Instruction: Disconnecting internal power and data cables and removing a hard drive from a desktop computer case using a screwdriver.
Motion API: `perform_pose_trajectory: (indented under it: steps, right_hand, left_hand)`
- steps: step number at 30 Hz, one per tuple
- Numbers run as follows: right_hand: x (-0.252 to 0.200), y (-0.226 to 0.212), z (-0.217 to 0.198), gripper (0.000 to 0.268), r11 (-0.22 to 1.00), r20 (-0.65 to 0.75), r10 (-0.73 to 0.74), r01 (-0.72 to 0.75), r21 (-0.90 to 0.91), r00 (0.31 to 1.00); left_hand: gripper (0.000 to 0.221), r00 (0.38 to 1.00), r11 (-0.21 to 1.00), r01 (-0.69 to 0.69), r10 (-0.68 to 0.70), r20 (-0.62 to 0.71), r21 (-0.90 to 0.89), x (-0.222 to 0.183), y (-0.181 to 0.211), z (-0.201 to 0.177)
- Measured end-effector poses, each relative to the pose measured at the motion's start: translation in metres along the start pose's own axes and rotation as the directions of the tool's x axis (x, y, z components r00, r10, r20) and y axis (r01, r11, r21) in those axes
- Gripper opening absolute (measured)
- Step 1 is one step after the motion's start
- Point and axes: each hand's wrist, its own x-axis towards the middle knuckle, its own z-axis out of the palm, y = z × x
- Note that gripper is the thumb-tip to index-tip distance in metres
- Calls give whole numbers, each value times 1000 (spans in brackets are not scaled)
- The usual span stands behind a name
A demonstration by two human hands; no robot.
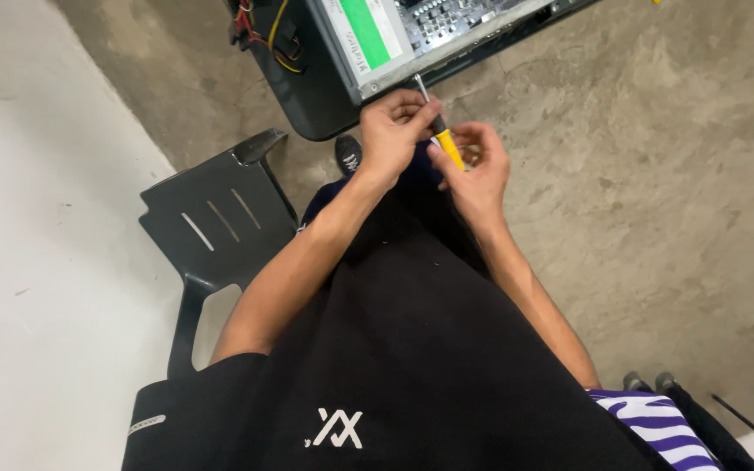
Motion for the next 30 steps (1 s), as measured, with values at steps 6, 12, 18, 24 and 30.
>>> perform_pose_trajectory:
  steps: [6,12,18,24,30]
  right_hand:
    - [-1,10,-1,25,953,202,223,-257,159,954]
    - [-1,-4,9,19,974,68,226,-227,16,972]
    - [0,-17,4,14,944,254,290,-320,85,923]
    - [3,-7,11,29,977,47,211,-210,-18,976]
    - [1,-17,10,23,935,267,269,-318,157,925]
  left_hand:
    - [27,972,945,92,-17,233,-314,-20,41,2]
    - [18,981,963,109,-144,-127,-245,-4,36,8]
    - [30,991,876,98,-41,129,-473,-18,37,4]
    - [25,985,908,35,-102,-140,-418,-6,24,14]
    - [23,991,817,133,-105,82,-561,-19,40,8]
